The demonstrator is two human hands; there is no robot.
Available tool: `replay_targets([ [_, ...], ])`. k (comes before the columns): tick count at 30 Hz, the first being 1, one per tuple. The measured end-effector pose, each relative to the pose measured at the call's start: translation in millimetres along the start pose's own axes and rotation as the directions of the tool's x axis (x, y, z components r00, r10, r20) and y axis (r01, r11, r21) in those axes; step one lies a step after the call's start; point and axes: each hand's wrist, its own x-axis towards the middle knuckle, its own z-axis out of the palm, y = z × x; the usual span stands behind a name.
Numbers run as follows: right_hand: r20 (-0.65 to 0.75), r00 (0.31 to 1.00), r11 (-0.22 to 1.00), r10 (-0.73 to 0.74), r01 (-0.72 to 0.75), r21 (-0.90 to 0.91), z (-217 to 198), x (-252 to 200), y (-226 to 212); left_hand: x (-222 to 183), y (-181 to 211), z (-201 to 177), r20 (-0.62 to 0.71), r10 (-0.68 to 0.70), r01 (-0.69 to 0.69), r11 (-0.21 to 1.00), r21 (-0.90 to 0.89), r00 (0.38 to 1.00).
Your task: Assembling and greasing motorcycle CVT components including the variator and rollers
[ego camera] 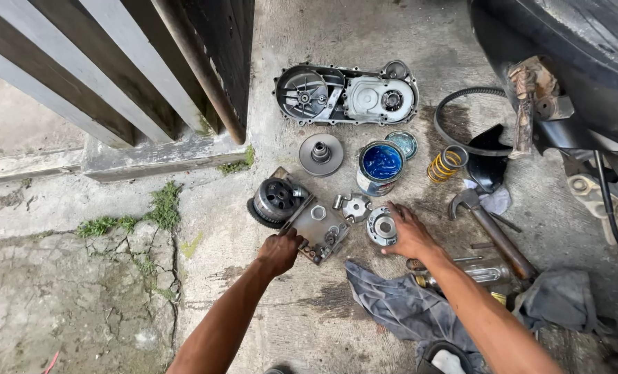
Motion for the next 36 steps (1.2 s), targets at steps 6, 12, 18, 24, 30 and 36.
replay_targets([
  [6, -0.070, 0.989, 0.964, 0.127, -0.107, 0.242, -26, -34, -8, 11, 9, 8, 0.015, 0.121, -0.121, 0.980, 0.158, 0.993],
  [12, -0.196, 0.966, 0.962, 0.169, -0.118, 0.245, 3, -31, 60, 17, 3, 21, 0.080, 0.133, -0.144, 0.977, 0.157, 0.988],
  [18, -0.319, 0.929, 0.944, 0.189, -0.082, 0.320, 25, -25, 94, 25, 0, 19, 0.071, 0.165, -0.175, 0.973, 0.151, 0.984],
  [24, -0.258, 0.944, 0.949, 0.205, -0.127, 0.290, 30, -25, 102, 31, -13, 34, 0.062, 0.135, -0.140, 0.988, 0.069, 0.989],
  [30, -0.173, 0.938, 0.930, 0.301, -0.248, 0.272, -2, -56, 58, 27, -22, 46, 0.086, 0.147, -0.157, 0.980, 0.121, 0.985],
  [36, -0.213, 0.919, 0.924, 0.331, -0.269, 0.273, 13, -47, 72, 26, -8, 29, 0.086, 0.138, -0.150, 0.977, 0.149, 0.987],
])
